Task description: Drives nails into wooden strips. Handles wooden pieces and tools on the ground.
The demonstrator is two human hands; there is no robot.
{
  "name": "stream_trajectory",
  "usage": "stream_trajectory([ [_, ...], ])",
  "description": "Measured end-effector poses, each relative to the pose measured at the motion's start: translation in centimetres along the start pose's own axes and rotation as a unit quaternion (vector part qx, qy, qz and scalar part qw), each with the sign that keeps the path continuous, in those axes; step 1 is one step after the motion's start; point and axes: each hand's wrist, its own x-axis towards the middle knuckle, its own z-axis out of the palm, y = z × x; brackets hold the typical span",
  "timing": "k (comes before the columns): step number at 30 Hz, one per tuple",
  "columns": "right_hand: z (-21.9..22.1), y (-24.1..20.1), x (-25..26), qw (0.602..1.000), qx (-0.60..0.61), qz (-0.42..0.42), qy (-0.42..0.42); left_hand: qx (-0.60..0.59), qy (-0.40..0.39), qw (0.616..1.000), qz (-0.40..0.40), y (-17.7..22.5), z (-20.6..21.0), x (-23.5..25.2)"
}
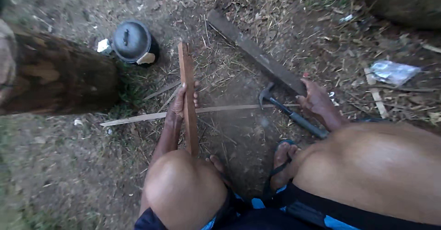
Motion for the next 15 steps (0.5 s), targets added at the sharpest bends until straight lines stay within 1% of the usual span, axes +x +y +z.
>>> stream_trajectory([
  [2, 0.0, 1.2, 0.3, 1.0, 0.017, -0.002, 0.002, 0.012, 0.022, 1.0, -0.003, -0.4, 0.3, 0.2],
  [3, -0.3, 1.3, 0.2, 0.999, 0.051, 0.003, -0.004, 0.023, 0.028, 0.999, -0.006, -0.6, 0.2, 0.5],
  [5, -1.6, -1.2, -0.5, 0.984, 0.168, 0.032, -0.047, 0.041, 0.045, 0.998, -0.022, -0.4, -0.3, 0.3],
  [6, -2.2, -2.3, -1.1, 0.969, 0.233, 0.048, -0.071, 0.057, 0.053, 0.996, -0.034, -0.5, -0.5, 0.1],
  [8, -3.2, -3.4, -2.5, 0.918, 0.376, 0.084, -0.094, 0.09, 0.058, 0.992, -0.059, -1.0, -0.2, 0.3],
  [10, -3.8, -5.0, -3.9, 0.836, 0.525, 0.117, -0.111, 0.113, 0.083, 0.987, -0.073, -1.3, 0.7, -0.1],
  [11, -3.7, -5.4, -4.3, 0.796, 0.579, 0.132, -0.116, 0.124, 0.088, 0.985, -0.078, -1.4, 0.9, 0.0],
  [13, -2.9, -5.3, -4.5, 0.734, 0.65, 0.159, -0.117, 0.14, 0.096, 0.982, -0.085, -1.9, 0.5, -0.2],
  [14, -2.5, -5.4, -4.5, 0.711, 0.671, 0.176, -0.114, 0.141, 0.096, 0.982, -0.087, -2.1, 0.4, -0.1],
  [15, -2.2, -5.5, -4.5, 0.696, 0.683, 0.192, -0.108, 0.142, 0.092, 0.982, -0.086, -2.2, 0.2, 0.1],
])
